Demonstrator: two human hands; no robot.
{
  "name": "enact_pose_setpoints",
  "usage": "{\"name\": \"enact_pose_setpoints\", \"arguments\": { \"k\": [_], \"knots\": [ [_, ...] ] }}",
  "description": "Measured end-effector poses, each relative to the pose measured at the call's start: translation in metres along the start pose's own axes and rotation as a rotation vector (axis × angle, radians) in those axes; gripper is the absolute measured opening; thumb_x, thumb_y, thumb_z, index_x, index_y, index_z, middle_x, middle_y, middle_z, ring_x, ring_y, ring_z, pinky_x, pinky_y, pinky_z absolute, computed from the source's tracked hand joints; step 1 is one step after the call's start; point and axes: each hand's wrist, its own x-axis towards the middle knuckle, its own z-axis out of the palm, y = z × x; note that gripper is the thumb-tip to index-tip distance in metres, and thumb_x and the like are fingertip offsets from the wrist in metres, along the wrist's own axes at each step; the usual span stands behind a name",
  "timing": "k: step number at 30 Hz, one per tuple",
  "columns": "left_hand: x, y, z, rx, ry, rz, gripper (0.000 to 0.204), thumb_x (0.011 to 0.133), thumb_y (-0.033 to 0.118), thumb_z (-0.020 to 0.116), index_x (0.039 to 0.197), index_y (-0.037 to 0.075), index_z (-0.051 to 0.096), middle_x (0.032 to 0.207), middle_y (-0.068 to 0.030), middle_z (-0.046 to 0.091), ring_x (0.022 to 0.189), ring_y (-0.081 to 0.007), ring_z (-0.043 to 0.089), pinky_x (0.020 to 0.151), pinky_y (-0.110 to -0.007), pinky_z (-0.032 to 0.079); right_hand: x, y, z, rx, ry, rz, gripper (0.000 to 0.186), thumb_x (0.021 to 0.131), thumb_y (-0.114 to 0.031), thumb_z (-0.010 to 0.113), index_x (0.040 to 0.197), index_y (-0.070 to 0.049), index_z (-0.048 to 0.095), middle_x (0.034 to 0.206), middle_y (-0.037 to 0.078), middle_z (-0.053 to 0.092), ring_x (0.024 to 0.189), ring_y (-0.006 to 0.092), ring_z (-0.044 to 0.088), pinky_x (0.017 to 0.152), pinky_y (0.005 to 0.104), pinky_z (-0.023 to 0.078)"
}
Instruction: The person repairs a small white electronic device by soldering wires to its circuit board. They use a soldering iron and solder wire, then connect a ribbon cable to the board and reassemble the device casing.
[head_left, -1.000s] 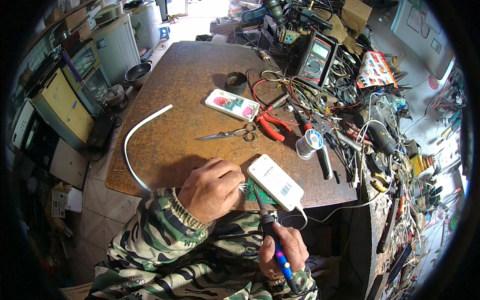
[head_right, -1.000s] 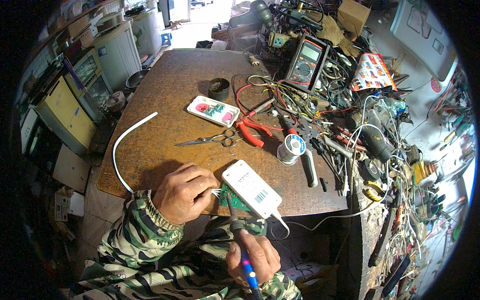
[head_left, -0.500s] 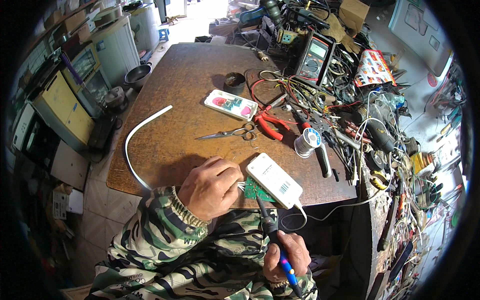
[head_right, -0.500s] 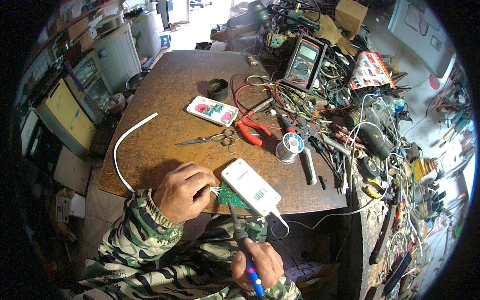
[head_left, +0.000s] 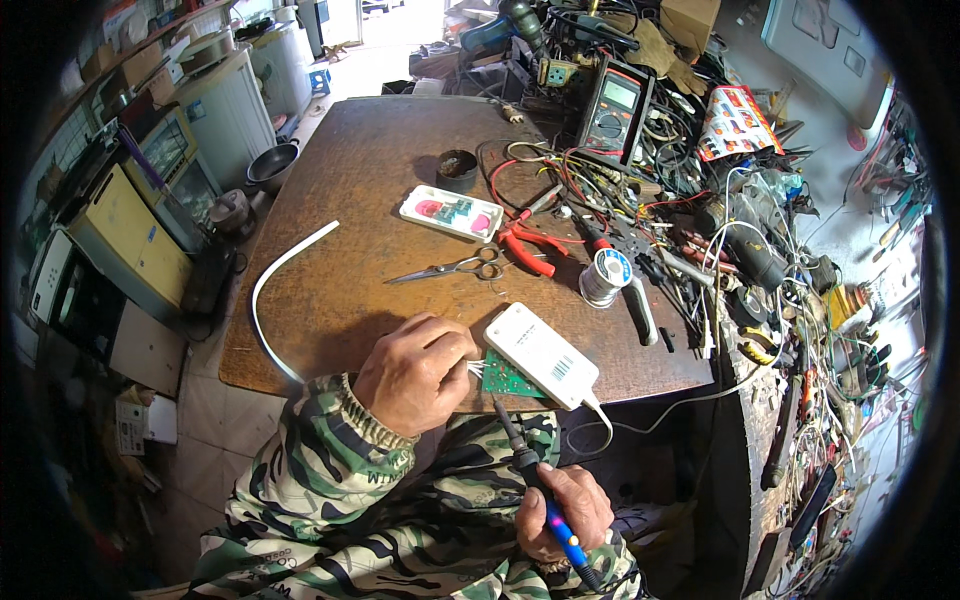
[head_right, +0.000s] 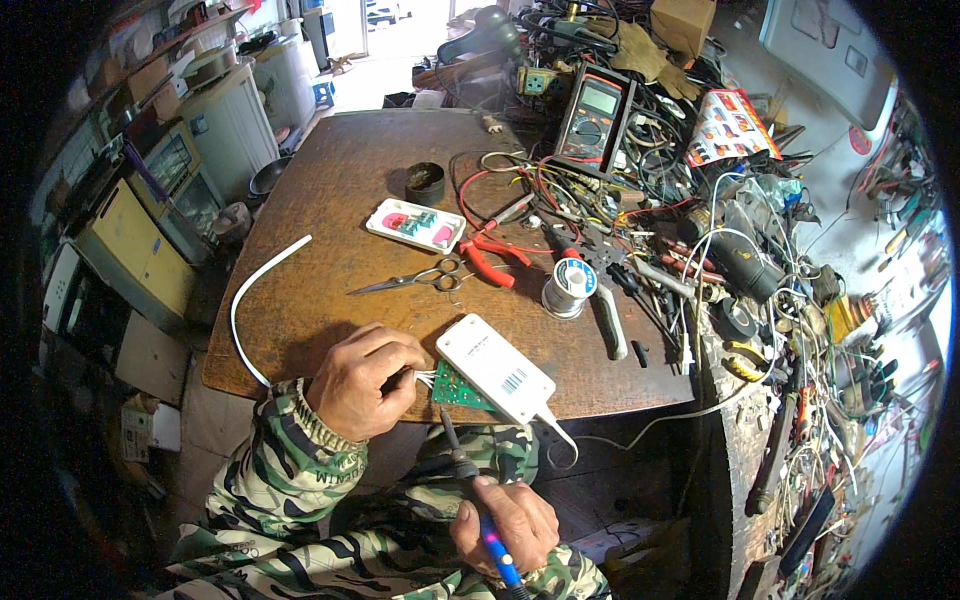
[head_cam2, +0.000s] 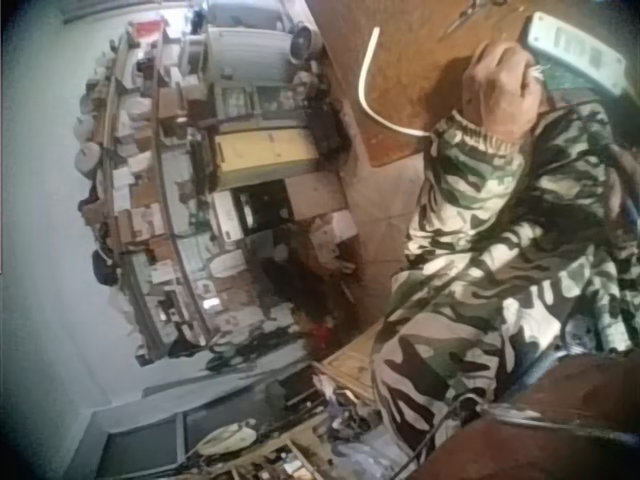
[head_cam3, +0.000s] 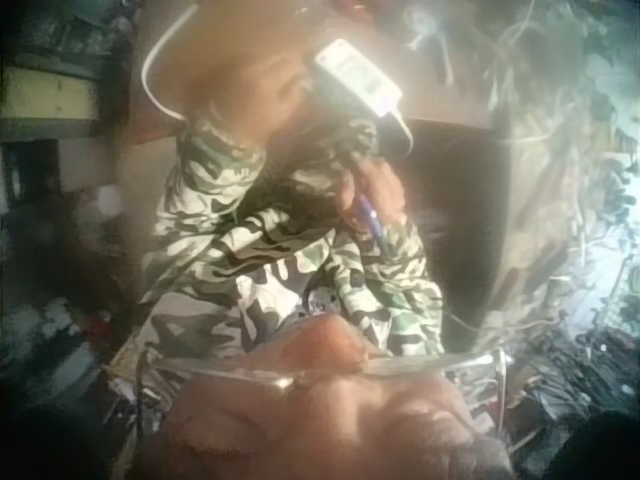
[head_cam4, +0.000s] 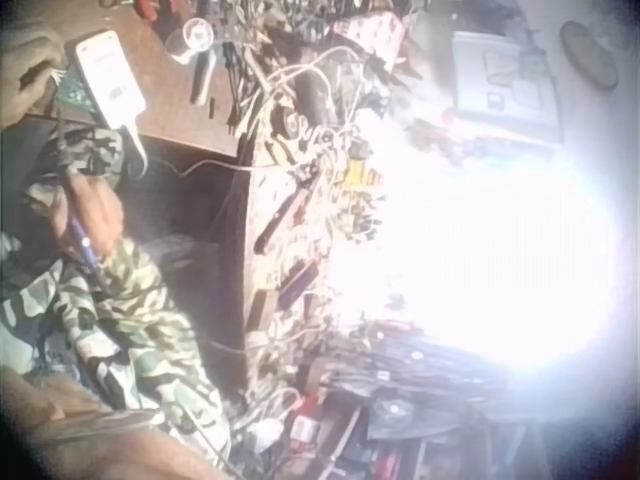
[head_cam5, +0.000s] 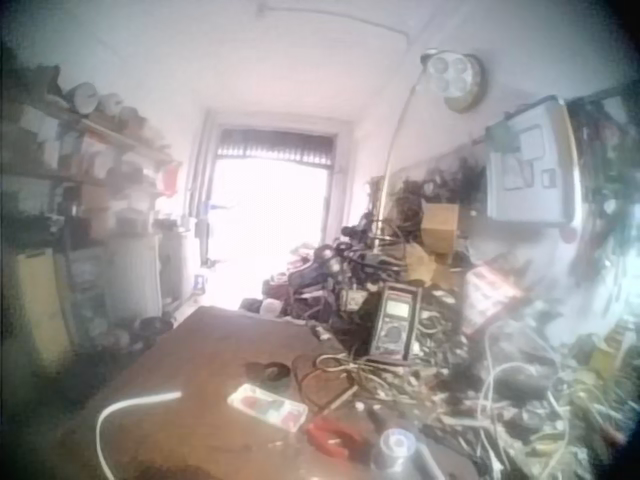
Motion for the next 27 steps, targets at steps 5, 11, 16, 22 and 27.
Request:
{"name": "enact_pose_setpoints", "arguments": {
  "k": [5, 11, 16, 22, 27],
  "knots": [
    [-0.002, 0.002, -0.002, 0.006, -0.004, -0.034, 0.017, 0.079, -0.004, 0.072, 0.095, 0.002, 0.072, 0.099, -0.0126, 0.075, 0.095, -0.0325, 0.073, 0.085, -0.043, 0.06, -0.002, 0.0, 0.0, -0.008, 0.002, -0.011, 0.035, 0.082, -0.007, 0.08, 0.113, 0.005, 0.072, 0.076, 0.016, 0.071, 0.058, 0.0259, 0.069, 0.054, 0.0352, 0.058],
    [-0.001, 0.002, -0.001, -0.009, 0.002, -0.033, 0.016, 0.079, -0.004, 0.072, 0.094, 0.002, 0.072, 0.099, -0.0134, 0.075, 0.095, -0.0331, 0.073, 0.085, -0.044, 0.06, -0.001, -0.005, -0.001, -0.006, 0.043, 0.002, 0.032, 0.081, -0.007, 0.081, 0.11, 0.005, 0.074, 0.074, 0.015, 0.071, 0.058, 0.0253, 0.068, 0.054, 0.0349, 0.057],
    [0.001, 0.011, -0.006, 0.021, -0.022, -0.041, 0.014, 0.079, -0.001, 0.068, 0.091, 0.002, 0.072, 0.095, -0.0163, 0.075, 0.09, -0.0364, 0.074, 0.082, -0.045, 0.059, -0.007, -0.012, -0.018, -0.072, 0.059, 0.009, 0.033, 0.081, -0.008, 0.081, 0.111, 0.003, 0.074, 0.076, 0.015, 0.071, 0.061, 0.0282, 0.07, 0.055, 0.0364, 0.055],
    [-0.016, -0.011, -0.007, 0.024, 0.042, -0.059, 0.017, 0.077, -0.007, 0.064, 0.091, 0.0, 0.065, 0.092, -0.0197, 0.068, 0.09, -0.0444, 0.066, 0.082, -0.051, 0.053, -0.003, -0.021, -0.096, -0.281, 0.384, 0.204, 0.034, 0.078, -0.008, 0.095, 0.104, -0.002, 0.075, 0.079, 0.011, 0.074, 0.068, 0.0226, 0.072, 0.061, 0.0325, 0.054],
    [-0.002, -0.005, -0.005, -0.006, -0.134, -0.106, 0.021, 0.086, -0.002, 0.071, 0.107, 0.002, 0.071, 0.103, -0.0213, 0.07, 0.095, -0.0364, 0.07, 0.087, -0.045, 0.056, -0.039, -0.055, -0.251, -0.658, 0.799, 0.308, 0.02, 0.09, -0.009, 0.086, 0.105, -0.004, 0.075, 0.093, 0.011, 0.075, 0.078, 0.0176, 0.069, 0.072, 0.0317, 0.055]
  ]
}}
